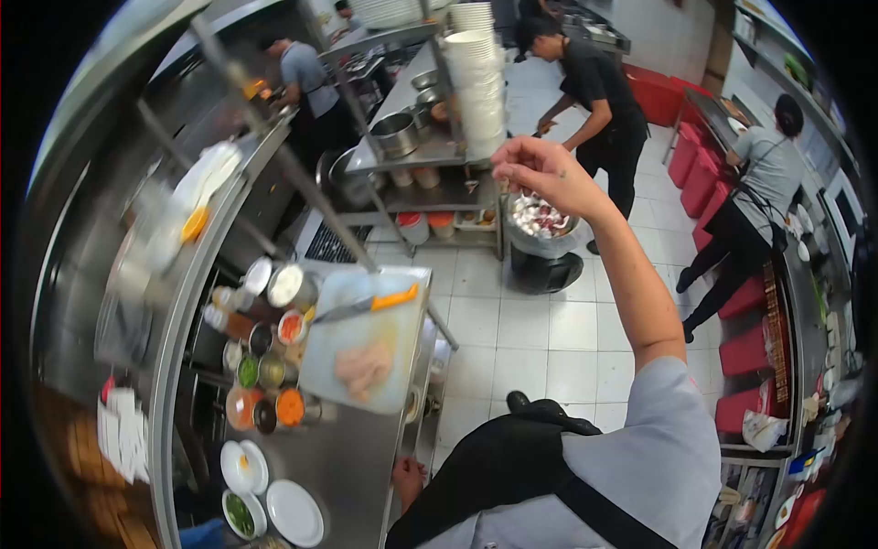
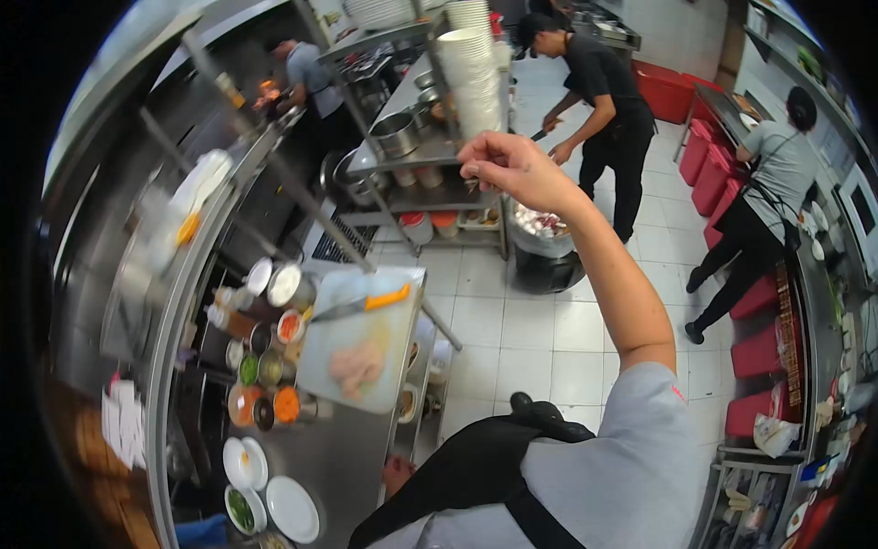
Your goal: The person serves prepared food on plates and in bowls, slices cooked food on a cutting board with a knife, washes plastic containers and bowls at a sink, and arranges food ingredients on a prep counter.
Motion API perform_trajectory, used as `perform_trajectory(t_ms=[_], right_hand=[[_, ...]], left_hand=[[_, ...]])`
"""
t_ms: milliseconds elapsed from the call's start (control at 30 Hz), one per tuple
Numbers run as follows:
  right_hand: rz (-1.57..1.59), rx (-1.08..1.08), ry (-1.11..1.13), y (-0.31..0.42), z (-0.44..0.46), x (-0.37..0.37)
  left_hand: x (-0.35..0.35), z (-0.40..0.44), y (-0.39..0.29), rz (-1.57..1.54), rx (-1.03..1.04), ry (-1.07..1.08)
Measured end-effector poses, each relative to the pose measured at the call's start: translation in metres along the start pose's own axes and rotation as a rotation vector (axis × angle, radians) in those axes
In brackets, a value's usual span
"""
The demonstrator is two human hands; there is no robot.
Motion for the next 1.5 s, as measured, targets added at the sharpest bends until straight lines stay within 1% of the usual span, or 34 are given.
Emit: perform_trajectory(t_ms=[67, 100, 167, 233, 300, 333, 433, 500, 533, 567, 600, 733, 800, 867, 933, 967, 1000, 1033, 1067, 1100, 1133, 1167, 1200, 1233, 1267, 1300, 1333, 1367, 1400, 1433, 1500], right_hand=[[-0.070, -0.030, 0.002, 0.006, 0.027, -0.041], [-0.106, -0.034, 0.014, 0.005, 0.040, -0.056], [-0.158, -0.085, -0.016, -0.001, 0.073, -0.083], [-0.158, -0.121, -0.042, -0.008, 0.112, -0.103], [-0.211, -0.172, -0.082, -0.015, 0.155, -0.116], [-0.232, -0.201, -0.103, -0.021, 0.180, -0.123], [-0.272, -0.288, -0.191, -0.032, 0.266, -0.138], [-0.308, -0.356, -0.271, -0.039, 0.332, -0.153], [-0.377, -0.403, -0.317, -0.040, 0.362, -0.160], [-0.447, -0.450, -0.369, -0.041, 0.392, -0.168], [-0.497, -0.437, -0.411, -0.043, 0.422, -0.176], [-0.732, -0.384, -0.389, -0.052, 0.516, -0.200], [-0.870, -0.480, -0.470, -0.061, 0.558, -0.218], [-0.982, -0.537, -0.546, -0.076, 0.605, -0.234], [-1.082, -0.673, -0.479, -0.098, 0.661, -0.255], [-1.125, -0.745, -0.434, -0.116, 0.695, -0.267], [-1.085, -0.647, -0.296, -0.137, 0.736, -0.279], [-1.251, -0.507, -0.117, -0.162, 0.778, -0.286], [-1.465, -0.751, -0.083, -0.177, 0.805, -0.293], [-1.674, -1.012, -0.062, -0.187, 0.826, -0.294], [-1.465, -0.756, -0.135, -0.194, 0.849, -0.299], [-1.626, -0.884, -0.046, -0.203, 0.857, -0.287], [-1.784, -1.023, 0.034, -0.210, 0.870, -0.282], [-1.700, -0.921, 0.038, -0.209, 0.877, -0.277], [-1.614, -0.824, 0.033, -0.207, 0.884, -0.273], [-1.272, -0.498, -0.021, -0.195, 0.872, -0.271], [-0.916, -0.173, -0.050, -0.202, 0.868, -0.268], [-1.295, -0.666, 0.180, -0.212, 0.899, -0.251], [-1.426, -0.788, 0.267, -0.224, 0.921, -0.241], [-1.583, -0.821, 0.370, -0.243, 0.934, -0.245], [-1.817, -0.922, 0.558, -0.281, 0.969, -0.260]], left_hand=[[0.042, 0.036, 0.022, -0.028, 0.009, 0.111], [0.061, 0.040, 0.018, -0.046, -0.003, 0.166], [0.091, 0.046, -0.008, -0.045, 0.198, 0.256], [0.118, 0.044, -0.046, -0.028, 0.237, 0.292], [0.137, 0.044, -0.094, 0.021, 0.123, 0.291], [0.149, 0.069, -0.076, -0.034, 0.197, 0.336], [0.176, 0.098, -0.105, 0.040, 0.061, 0.377], [0.196, 0.109, -0.152, 0.020, 0.169, 0.372], [0.204, 0.115, -0.176, 0.017, 0.225, 0.368], [0.211, 0.124, -0.199, 0.001, 0.202, 0.402], [0.222, 0.133, -0.224, -0.016, 0.181, 0.440], [0.274, 0.176, -0.293, -0.200, 0.158, 0.590], [0.289, 0.192, -0.326, -0.196, 0.153, 0.596], [0.300, 0.204, -0.342, -0.203, 0.136, 0.584], [0.319, 0.225, -0.342, -0.236, 0.120, 0.559], [0.328, 0.236, -0.333, -0.257, 0.109, 0.473], [0.338, 0.244, -0.314, -0.281, 0.089, 0.379], [0.346, 0.250, -0.295, -0.304, 0.067, 0.278], [0.350, 0.256, -0.278, -0.032, 0.124, 0.143], [0.356, 0.249, -0.274, 0.023, 0.083, 0.075], [0.366, 0.241, -0.273, 0.071, 0.043, 0.009], [0.373, 0.229, -0.271, 0.120, -0.003, -0.059], [0.385, 0.225, -0.256, 0.013, -0.013, -0.077], [0.397, 0.221, -0.234, -0.092, -0.021, -0.095], [0.406, 0.216, -0.224, -0.109, -0.107, -0.165], [0.415, 0.211, -0.217, -0.127, -0.193, -0.234], [0.420, 0.198, -0.206, -0.140, -0.287, -0.301], [0.428, 0.197, -0.189, -0.119, -0.322, -0.327], [0.438, 0.200, -0.164, -0.099, -0.363, -0.355], [0.448, 0.193, -0.151, -0.095, -0.411, -0.389], [0.459, 0.178, -0.150, 0.083, -0.492, -0.410]])
Point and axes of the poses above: each hand's wrist, its own z-axis towards the middle knuckle, its own x-axis out of the palm, y = z × x, the point moved 6 cm from there along z, towards the middle knuckle, and after that the axes turned 7 degrees about -y, right-handed, at the moved point
